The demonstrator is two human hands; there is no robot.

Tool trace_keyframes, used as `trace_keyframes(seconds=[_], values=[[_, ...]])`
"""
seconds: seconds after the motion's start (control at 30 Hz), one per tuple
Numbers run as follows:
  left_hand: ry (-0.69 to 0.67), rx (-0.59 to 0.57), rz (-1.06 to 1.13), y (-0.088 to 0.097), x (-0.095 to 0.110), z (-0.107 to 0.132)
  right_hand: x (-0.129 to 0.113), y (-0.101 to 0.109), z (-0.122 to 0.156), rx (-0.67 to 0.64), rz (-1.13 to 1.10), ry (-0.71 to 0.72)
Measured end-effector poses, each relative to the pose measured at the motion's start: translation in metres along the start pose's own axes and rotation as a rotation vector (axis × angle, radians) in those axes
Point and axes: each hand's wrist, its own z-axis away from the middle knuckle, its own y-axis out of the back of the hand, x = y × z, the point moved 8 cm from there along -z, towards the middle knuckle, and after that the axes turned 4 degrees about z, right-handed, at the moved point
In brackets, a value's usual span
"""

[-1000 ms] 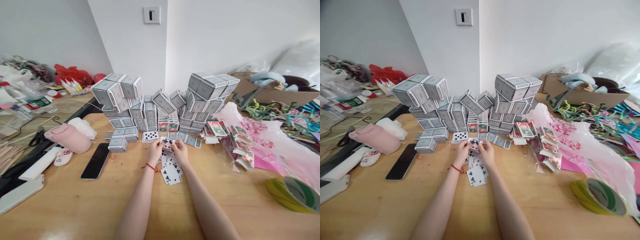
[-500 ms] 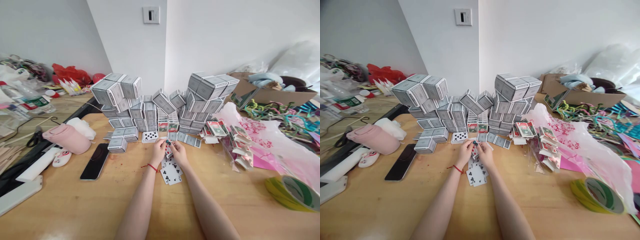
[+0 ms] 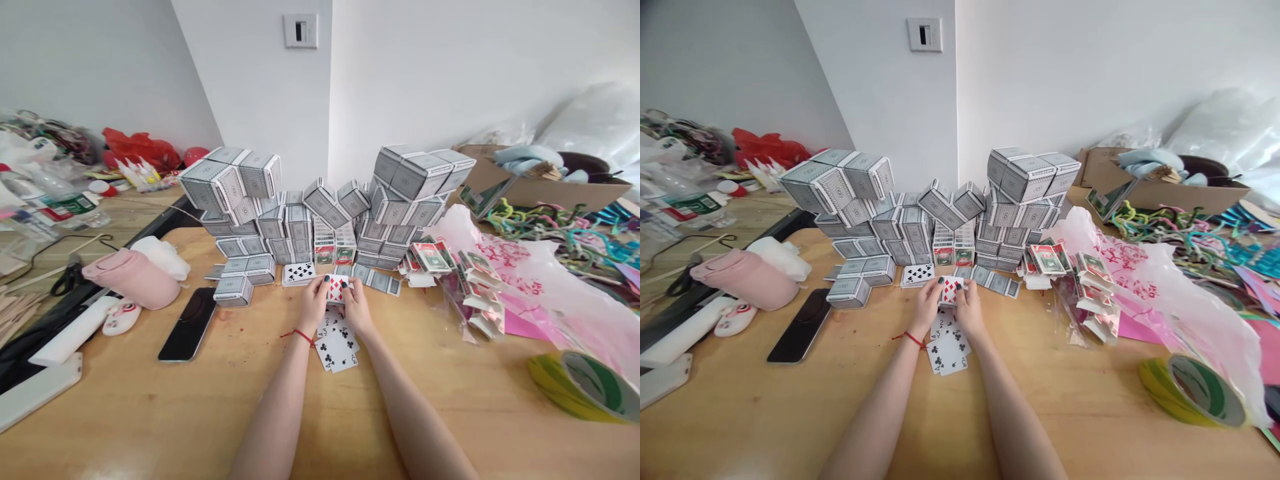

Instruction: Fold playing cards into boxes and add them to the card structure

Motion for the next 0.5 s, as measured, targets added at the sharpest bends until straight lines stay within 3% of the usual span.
trace_keyframes(seconds=[0.13, 0.3, 0.5], values=[[-0.06, -0.005, -0.052, -0.002, 0.006, 0.001, -0.001, -0.005, -0.001, -0.048, -0.009, 0.004], [0.033, 0.093, -0.021, 0.002, -0.003, 0.005, 0.002, -0.013, 0.001, -0.101, -0.043, -0.033], [0.07, 0.115, 0.03, 0.002, -0.01, 0.009, 0.003, -0.019, 0.004, -0.12, -0.11, -0.079]])
